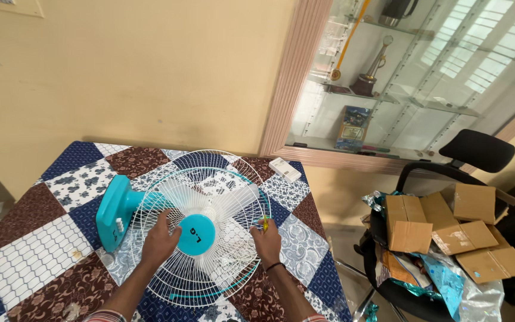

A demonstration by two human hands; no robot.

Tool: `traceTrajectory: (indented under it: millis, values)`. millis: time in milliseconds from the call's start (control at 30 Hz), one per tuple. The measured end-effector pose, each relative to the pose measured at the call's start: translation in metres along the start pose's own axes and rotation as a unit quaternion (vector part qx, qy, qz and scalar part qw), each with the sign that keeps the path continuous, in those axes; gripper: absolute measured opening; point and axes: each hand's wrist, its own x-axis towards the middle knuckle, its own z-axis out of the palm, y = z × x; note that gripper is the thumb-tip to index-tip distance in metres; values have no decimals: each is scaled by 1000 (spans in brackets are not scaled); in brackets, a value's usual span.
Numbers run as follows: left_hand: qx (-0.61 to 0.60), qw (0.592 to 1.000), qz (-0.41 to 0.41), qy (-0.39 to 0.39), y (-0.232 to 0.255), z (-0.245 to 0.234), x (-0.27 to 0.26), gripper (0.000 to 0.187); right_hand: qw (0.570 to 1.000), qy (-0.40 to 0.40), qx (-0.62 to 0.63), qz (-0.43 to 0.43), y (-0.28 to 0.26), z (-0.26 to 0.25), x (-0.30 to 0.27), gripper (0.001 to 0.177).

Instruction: The person disassembles a small table fan by removing the front grille and then uses a screwdriver to cut and strip the fan's power cord. The person manipulates the cord and screwdriver to expose the internal wires.

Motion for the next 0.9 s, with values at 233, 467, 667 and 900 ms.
traceTrajectory:
  millis: [233,467,667,900]
  values:
    - [-50,990,-108,73,-46,8,10,71,996,-38,11,85,-15,-4,6,34]
    - [-79,970,-208,97,-72,3,4,72,999,-14,-48,-20,10,2,23,36]
    - [-76,973,-196,97,-64,-7,8,67,988,28,-48,-142,22,22,31,30]
    - [-15,989,-92,114,-57,-18,16,64,983,25,-139,-120,35,45,29,42]
